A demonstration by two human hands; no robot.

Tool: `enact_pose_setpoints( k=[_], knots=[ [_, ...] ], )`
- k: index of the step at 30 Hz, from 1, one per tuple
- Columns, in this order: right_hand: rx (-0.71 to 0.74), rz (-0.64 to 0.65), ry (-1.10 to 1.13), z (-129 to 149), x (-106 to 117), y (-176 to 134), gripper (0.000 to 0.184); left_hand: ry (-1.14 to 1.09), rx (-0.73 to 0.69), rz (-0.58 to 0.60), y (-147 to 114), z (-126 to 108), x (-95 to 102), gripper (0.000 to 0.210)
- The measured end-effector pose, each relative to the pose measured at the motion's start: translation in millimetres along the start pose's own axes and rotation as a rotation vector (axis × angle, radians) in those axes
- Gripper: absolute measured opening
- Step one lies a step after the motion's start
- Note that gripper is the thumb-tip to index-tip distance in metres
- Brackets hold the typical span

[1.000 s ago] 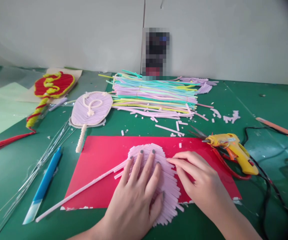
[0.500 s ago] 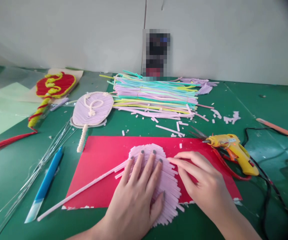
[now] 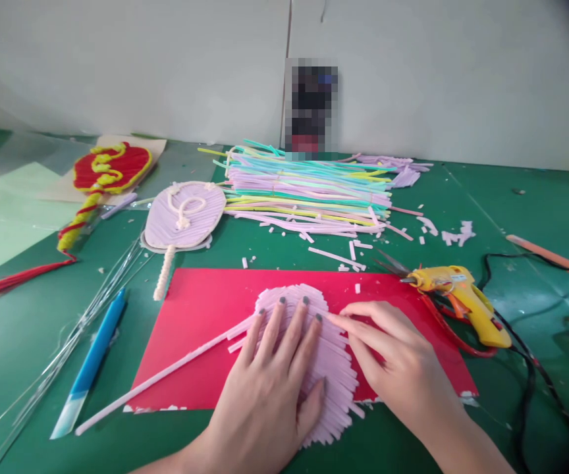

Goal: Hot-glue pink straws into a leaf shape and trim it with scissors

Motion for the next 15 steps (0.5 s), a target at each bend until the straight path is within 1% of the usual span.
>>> enact_pose_setpoints(
  k=[10, 15],
  knots=[
    [-0.026, 0.009, -0.007, -2.4, -2.0, -0.5, 0.026, -0.001, -0.027, 0.016, -0.2, -0.3, -0.3, 0.052],
    [-0.010, 0.005, 0.010, -0.3, -0.9, 0.2, 0.028, 0.005, -0.030, 0.019, -0.4, -0.4, 0.2, 0.051]
  ],
)
Point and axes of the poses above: each hand's wrist, its own y-axis towards the middle knuckle, its own x-axis out of the back of the hand, z = x × y, the point moved 3 cm from there along y, towards the middle knuckle, and after that the axes turned 4 degrees about -x, right-handed, at the moved point
